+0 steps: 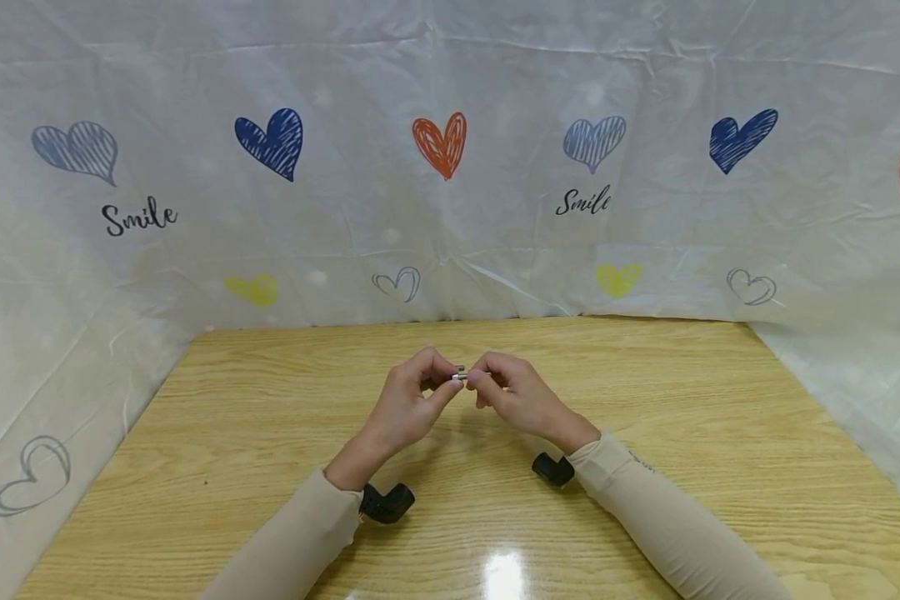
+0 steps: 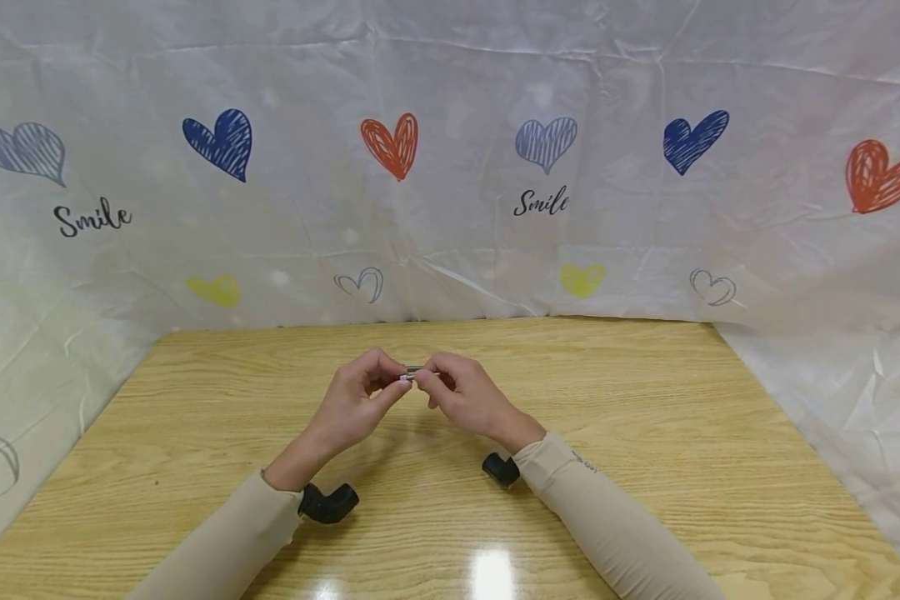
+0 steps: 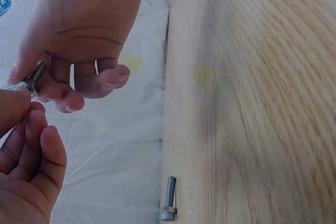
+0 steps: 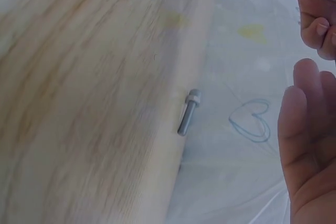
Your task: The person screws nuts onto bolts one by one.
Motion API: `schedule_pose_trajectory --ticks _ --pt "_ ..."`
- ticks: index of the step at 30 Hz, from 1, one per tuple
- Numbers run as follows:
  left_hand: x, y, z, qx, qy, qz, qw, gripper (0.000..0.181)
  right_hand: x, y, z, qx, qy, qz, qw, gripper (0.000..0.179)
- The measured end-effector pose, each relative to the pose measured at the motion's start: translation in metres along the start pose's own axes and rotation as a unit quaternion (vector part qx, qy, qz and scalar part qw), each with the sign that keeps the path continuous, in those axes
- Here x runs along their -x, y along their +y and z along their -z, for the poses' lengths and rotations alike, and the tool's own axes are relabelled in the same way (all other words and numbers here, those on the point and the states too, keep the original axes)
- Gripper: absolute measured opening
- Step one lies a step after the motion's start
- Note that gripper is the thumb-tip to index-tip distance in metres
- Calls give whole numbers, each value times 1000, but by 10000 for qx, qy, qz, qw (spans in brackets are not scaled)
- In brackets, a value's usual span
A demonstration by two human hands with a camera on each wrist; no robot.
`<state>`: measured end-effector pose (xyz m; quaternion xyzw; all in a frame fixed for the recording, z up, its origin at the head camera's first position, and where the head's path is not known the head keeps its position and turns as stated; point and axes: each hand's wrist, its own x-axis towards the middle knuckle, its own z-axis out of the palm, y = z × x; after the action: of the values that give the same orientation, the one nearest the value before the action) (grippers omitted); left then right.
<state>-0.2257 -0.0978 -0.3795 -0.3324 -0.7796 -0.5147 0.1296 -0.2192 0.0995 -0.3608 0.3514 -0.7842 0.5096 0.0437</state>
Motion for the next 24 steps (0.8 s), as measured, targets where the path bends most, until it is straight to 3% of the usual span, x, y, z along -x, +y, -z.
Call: schedule_pose_trajectory --ticks 5,8,14,20,24 --pt "0 0 0 -45 5 57 10000 12 0 -2 2 -119 -68 -171 9998 12" --pt "0 0 1 -59 1 129 9999 7 0 -2 2 -352 -48 -197 9992 18" --pt "0 -1 1 -51 3 138 9999 8 0 1 1 -755 -22 17 9971 17" --pt "-1 -1 0 -2 -15 54 10000 19 -1 17 -1 -319 9 -78 9995 9" --pt "-1 0 0 2 -48 62 10000 17 -3 32 -2 -32 53 -119 9999 15"
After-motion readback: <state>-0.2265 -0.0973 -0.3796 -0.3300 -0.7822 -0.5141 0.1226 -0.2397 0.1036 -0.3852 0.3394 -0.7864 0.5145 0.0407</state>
